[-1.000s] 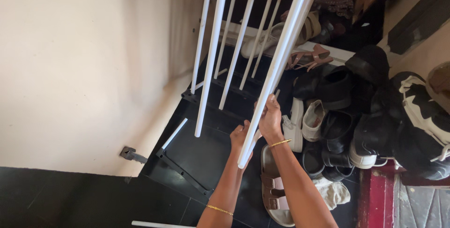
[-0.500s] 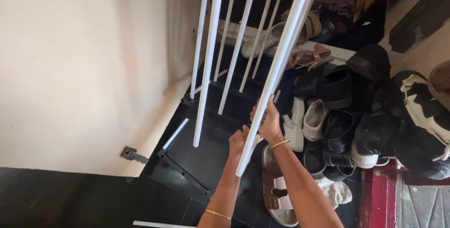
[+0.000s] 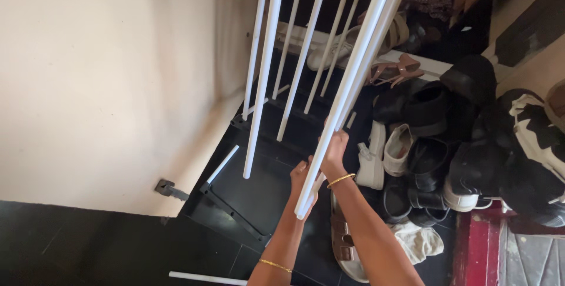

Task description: The person assembles a shoe rack by inserting white vertical poles into black horizontal frames. They connect multiple sections, aligning and securing the poles into the frame slots. The person works on the floor in a cluttered area with shoes nearby.

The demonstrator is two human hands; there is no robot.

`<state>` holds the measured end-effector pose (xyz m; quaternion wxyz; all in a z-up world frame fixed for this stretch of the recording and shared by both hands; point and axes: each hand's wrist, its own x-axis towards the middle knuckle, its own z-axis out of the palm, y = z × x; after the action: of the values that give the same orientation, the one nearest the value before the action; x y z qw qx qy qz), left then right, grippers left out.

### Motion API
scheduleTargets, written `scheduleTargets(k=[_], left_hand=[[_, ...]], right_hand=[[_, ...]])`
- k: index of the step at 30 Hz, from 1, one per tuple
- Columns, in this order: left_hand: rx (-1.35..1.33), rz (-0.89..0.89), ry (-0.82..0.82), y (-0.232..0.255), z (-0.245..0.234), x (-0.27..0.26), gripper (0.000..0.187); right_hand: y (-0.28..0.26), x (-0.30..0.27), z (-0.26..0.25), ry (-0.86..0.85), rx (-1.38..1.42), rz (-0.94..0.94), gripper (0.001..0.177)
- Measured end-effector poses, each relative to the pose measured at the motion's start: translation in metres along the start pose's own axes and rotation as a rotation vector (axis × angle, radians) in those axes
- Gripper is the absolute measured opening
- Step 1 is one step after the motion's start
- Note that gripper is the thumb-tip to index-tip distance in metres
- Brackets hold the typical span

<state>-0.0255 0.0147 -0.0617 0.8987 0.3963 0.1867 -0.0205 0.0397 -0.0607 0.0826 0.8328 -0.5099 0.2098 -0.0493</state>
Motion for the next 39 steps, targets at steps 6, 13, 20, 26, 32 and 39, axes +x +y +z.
scheduleTargets(k=[6, 13, 20, 26, 32, 39], left_hand=[[0.035, -0.136, 0.024, 0.031, 0.029, 0.009, 0.030], [0.163, -0.169, 0.083, 0.074, 0.055, -0.047, 0.041], [0.070, -0.293, -0.035, 0.069, 0.026, -0.060, 0.051], [-0.106, -0.165, -0.288, 0.051, 0.001, -0.061, 0.053], [-0.046, -0.382, -0.044, 0.059, -0.007, -0.053, 0.027], [-0.131, -0.365, -0.268, 0.063, -0.029, -0.068, 0.027]], right_hand=[[0.002, 0.018, -0.025, -0.331, 0.327, 0.294, 0.021], [-0.003, 0.014, -0.031, -0.593, 0.200, 0.191, 0.037], [-0.071, 0.000, -0.019, -0.591, 0.032, -0.055, 0.040], [-0.087, 0.004, -0.004, -0.386, 0.074, -0.185, 0.024], [-0.060, 0.001, 0.011, -0.287, 0.178, -0.327, 0.040], [-0.063, -0.001, 0.018, -0.305, 0.117, -0.273, 0.028]])
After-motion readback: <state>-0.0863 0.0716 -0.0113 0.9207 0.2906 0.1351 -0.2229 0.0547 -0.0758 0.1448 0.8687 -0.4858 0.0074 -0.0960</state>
